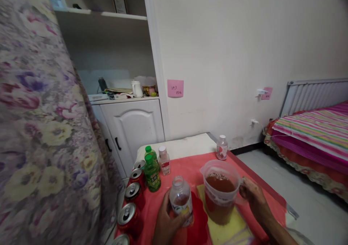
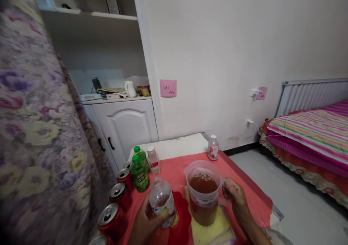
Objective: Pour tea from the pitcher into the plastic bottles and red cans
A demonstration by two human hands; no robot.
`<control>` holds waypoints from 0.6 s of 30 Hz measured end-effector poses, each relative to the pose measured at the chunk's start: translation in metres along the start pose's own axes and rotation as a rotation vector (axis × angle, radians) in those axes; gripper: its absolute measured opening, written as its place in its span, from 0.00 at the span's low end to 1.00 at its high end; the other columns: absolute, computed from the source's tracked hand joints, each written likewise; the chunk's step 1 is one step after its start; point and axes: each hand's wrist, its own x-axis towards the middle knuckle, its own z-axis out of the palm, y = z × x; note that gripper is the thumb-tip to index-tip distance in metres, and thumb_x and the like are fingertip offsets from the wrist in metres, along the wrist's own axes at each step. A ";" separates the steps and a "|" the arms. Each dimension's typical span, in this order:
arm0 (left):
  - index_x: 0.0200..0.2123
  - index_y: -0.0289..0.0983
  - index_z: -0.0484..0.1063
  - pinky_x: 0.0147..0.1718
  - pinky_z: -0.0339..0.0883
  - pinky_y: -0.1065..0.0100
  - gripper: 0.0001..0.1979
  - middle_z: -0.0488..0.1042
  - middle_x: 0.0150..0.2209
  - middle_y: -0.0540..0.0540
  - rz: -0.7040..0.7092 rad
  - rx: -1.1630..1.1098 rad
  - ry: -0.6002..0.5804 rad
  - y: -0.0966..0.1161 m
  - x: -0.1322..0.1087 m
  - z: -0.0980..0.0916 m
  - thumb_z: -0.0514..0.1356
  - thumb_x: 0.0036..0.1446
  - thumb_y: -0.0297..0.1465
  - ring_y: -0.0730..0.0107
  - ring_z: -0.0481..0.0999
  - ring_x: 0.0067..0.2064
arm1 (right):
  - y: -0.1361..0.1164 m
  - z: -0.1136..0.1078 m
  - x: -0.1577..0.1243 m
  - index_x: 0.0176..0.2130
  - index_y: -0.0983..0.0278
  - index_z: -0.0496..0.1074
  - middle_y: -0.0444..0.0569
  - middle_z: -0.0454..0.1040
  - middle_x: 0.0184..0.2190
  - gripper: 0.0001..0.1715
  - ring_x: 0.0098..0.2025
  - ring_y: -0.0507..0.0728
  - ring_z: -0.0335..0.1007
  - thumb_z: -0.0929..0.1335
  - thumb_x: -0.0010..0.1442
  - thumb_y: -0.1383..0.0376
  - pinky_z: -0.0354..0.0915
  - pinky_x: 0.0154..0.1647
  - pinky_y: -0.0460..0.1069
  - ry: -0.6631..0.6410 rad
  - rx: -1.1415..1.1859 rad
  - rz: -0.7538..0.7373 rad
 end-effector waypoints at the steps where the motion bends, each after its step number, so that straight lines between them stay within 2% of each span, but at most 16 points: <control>1: 0.52 0.37 0.69 0.49 0.75 0.59 0.39 0.81 0.50 0.38 -0.006 0.009 -0.017 0.005 -0.001 0.000 0.76 0.34 0.35 0.47 0.79 0.53 | -0.001 -0.002 -0.001 0.21 0.59 0.63 0.41 0.60 0.20 0.28 0.23 0.54 0.55 0.69 0.57 0.43 0.52 0.26 0.50 -0.003 -0.033 -0.005; 4: 0.52 0.38 0.69 0.50 0.75 0.58 0.37 0.82 0.50 0.39 -0.016 0.018 -0.057 0.017 -0.004 -0.001 0.75 0.36 0.32 0.48 0.80 0.53 | 0.000 -0.010 -0.004 0.27 0.60 0.73 0.45 0.70 0.24 0.25 0.28 0.58 0.64 0.70 0.57 0.42 0.59 0.30 0.51 -0.015 -0.108 -0.020; 6: 0.51 0.38 0.70 0.49 0.75 0.58 0.37 0.82 0.49 0.40 -0.014 -0.004 -0.043 0.022 -0.006 -0.002 0.75 0.34 0.32 0.48 0.80 0.52 | 0.002 -0.015 -0.005 0.33 0.60 0.77 0.48 0.77 0.31 0.24 0.35 0.61 0.71 0.70 0.57 0.43 0.65 0.36 0.52 -0.033 -0.089 -0.008; 8: 0.51 0.38 0.70 0.49 0.75 0.59 0.37 0.82 0.49 0.40 -0.005 -0.015 -0.029 0.026 -0.007 -0.003 0.75 0.33 0.32 0.49 0.81 0.51 | 0.007 -0.018 -0.005 0.40 0.59 0.79 0.51 0.81 0.38 0.23 0.42 0.64 0.75 0.72 0.57 0.44 0.68 0.44 0.54 -0.070 -0.019 0.021; 11: 0.52 0.39 0.70 0.48 0.76 0.59 0.37 0.82 0.49 0.42 0.014 0.011 -0.016 0.031 -0.008 -0.005 0.75 0.35 0.32 0.51 0.81 0.50 | 0.014 -0.024 -0.007 0.46 0.57 0.79 0.51 0.82 0.46 0.23 0.51 0.65 0.76 0.73 0.56 0.47 0.68 0.53 0.56 -0.083 0.052 0.058; 13: 0.52 0.39 0.72 0.48 0.76 0.59 0.37 0.83 0.48 0.43 0.026 0.027 -0.007 0.034 -0.009 -0.007 0.75 0.35 0.32 0.51 0.81 0.49 | 0.017 -0.031 -0.012 0.48 0.55 0.78 0.50 0.81 0.49 0.25 0.54 0.66 0.75 0.75 0.54 0.48 0.68 0.56 0.56 -0.020 0.035 0.062; 15: 0.52 0.38 0.72 0.48 0.76 0.59 0.37 0.83 0.47 0.42 0.026 0.021 -0.017 0.035 -0.010 -0.009 0.75 0.34 0.34 0.50 0.81 0.49 | 0.018 -0.039 -0.023 0.49 0.54 0.78 0.50 0.80 0.52 0.27 0.57 0.67 0.73 0.76 0.51 0.48 0.69 0.56 0.56 0.096 -0.008 0.065; 17: 0.52 0.37 0.72 0.47 0.76 0.59 0.38 0.83 0.47 0.40 0.018 0.006 -0.024 0.035 -0.013 -0.011 0.76 0.33 0.34 0.50 0.81 0.49 | 0.019 -0.047 -0.043 0.48 0.54 0.78 0.50 0.80 0.52 0.26 0.54 0.68 0.76 0.76 0.51 0.48 0.73 0.49 0.56 0.228 -0.058 0.086; 18: 0.52 0.36 0.72 0.47 0.76 0.59 0.39 0.83 0.47 0.40 0.016 0.001 -0.023 0.034 -0.014 -0.013 0.76 0.32 0.35 0.50 0.82 0.48 | 0.020 -0.050 -0.056 0.47 0.53 0.78 0.50 0.81 0.49 0.25 0.47 0.67 0.79 0.75 0.52 0.48 0.75 0.41 0.56 0.285 -0.075 0.108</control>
